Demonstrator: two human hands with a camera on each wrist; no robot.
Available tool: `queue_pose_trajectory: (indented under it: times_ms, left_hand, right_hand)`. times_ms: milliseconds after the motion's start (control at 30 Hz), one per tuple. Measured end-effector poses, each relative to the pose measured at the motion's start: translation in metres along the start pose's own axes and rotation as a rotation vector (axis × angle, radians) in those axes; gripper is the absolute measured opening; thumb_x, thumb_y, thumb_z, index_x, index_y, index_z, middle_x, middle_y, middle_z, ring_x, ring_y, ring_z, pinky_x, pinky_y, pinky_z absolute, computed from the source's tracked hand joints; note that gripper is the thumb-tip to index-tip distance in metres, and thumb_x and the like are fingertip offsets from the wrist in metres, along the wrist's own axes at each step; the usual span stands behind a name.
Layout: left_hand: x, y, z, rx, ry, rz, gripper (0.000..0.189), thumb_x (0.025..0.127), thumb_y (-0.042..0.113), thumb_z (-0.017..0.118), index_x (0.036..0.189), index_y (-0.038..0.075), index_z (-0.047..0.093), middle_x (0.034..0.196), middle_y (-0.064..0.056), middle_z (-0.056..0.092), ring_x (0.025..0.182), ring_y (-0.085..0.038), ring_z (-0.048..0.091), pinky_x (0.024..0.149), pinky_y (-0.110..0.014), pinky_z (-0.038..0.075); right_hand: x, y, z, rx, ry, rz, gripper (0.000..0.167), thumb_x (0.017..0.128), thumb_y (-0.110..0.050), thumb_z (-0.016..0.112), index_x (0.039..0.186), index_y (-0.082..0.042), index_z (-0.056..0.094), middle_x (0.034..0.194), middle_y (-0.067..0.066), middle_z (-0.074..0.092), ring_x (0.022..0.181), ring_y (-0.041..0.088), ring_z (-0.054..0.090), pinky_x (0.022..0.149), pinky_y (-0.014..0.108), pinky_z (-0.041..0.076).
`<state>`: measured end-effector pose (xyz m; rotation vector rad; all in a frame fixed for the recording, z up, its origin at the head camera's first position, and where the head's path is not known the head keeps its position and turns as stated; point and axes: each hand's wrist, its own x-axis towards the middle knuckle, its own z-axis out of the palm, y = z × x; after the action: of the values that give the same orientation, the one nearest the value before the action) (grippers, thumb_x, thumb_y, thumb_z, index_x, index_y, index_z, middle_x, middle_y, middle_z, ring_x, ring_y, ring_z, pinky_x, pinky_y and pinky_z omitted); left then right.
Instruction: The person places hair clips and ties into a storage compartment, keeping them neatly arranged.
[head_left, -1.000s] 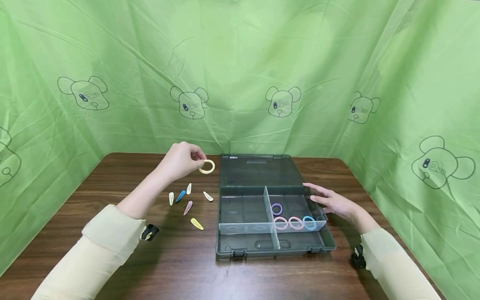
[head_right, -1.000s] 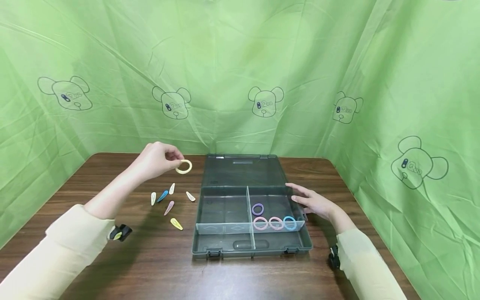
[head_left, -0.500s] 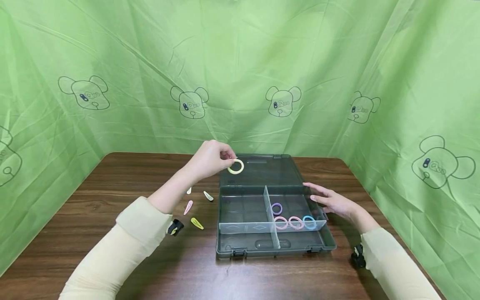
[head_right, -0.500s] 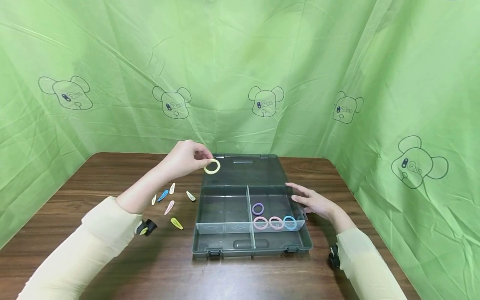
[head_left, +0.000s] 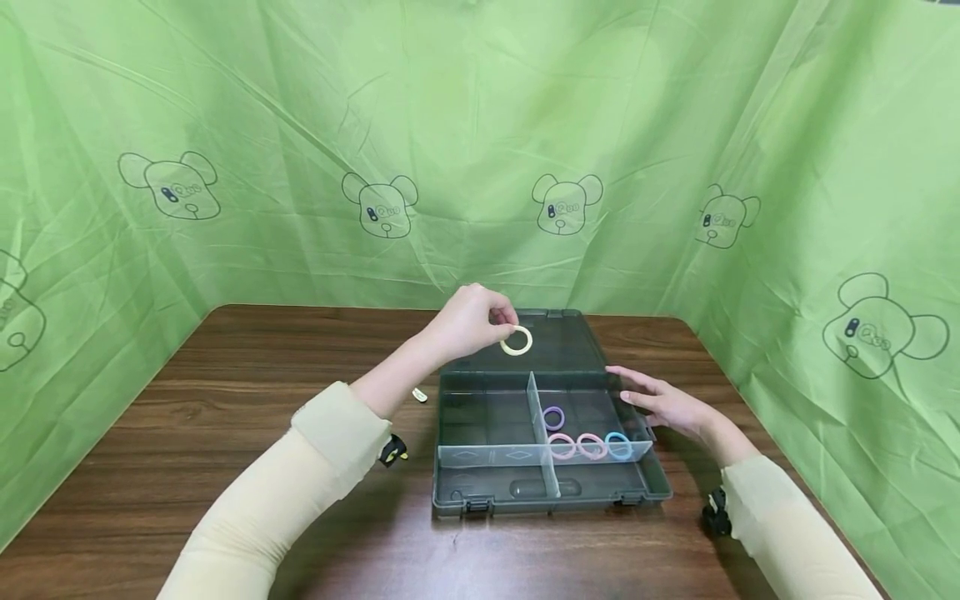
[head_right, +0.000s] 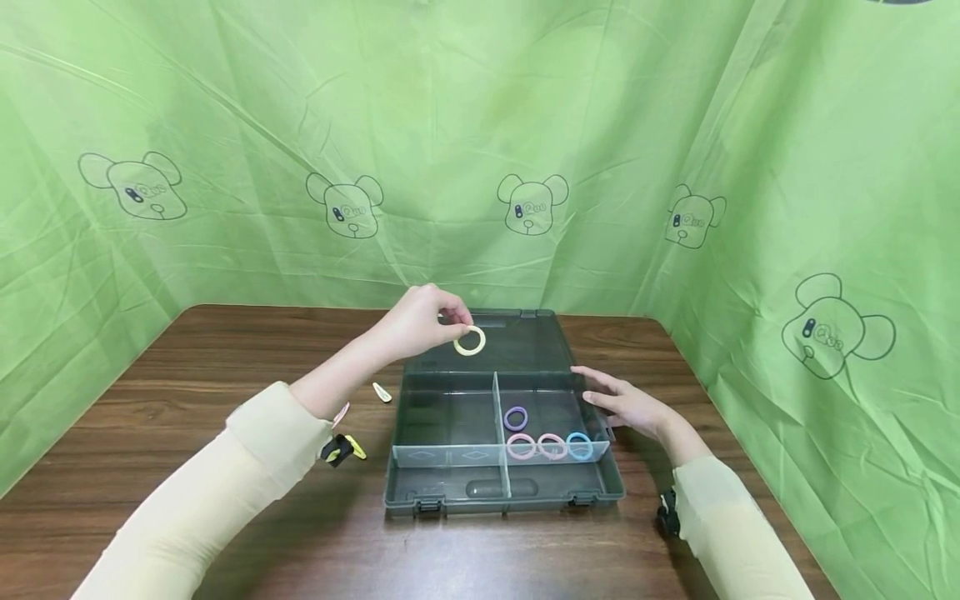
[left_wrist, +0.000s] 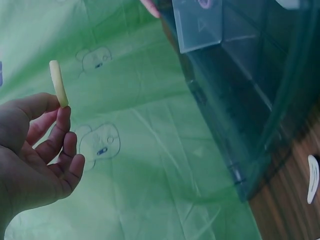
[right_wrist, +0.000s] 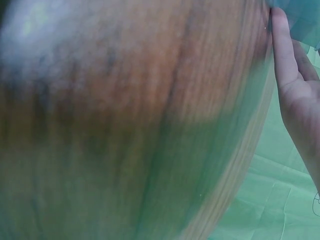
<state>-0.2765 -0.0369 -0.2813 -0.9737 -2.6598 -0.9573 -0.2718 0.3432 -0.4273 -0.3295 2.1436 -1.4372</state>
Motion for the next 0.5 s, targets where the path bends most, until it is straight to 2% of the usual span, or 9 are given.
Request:
queue_pose_trajectory:
  times_ms: [333,500]
  left_hand:
    - [0.021,0.007,0.034,0.014,-0.048,0.072,0.003,0.082,0.016,0.071,0.079,0.014,0.071,0.070,0.007,0.066,0.067,-0.004,0.058,0.074,-0.024,0.044]
    - [0.029,0.008,0.051,-0.007,-0.099,0.113,0.004,0.082,0.017,0.072,0.078,0.016,0.070,0.070,0.009,0.066,0.068,-0.002,0.058,0.070,-0.020,0.045]
  right_hand:
    - [-0.001,-0.001,0.001,0.028,0.008,-0.004,0.057,0.100,-0.024,0.045,0.151,-0.026,0.019,0.155,0.015,0.016,0.139,0.038,0.021,0.097,0.049,0.042]
    - [0.000,-0.001,0.002,0.054,0.001,-0.014,0.059,0.100,-0.023,0.046,0.151,-0.023,0.018,0.153,0.018,0.020,0.136,0.039,0.026,0.094,0.046,0.045]
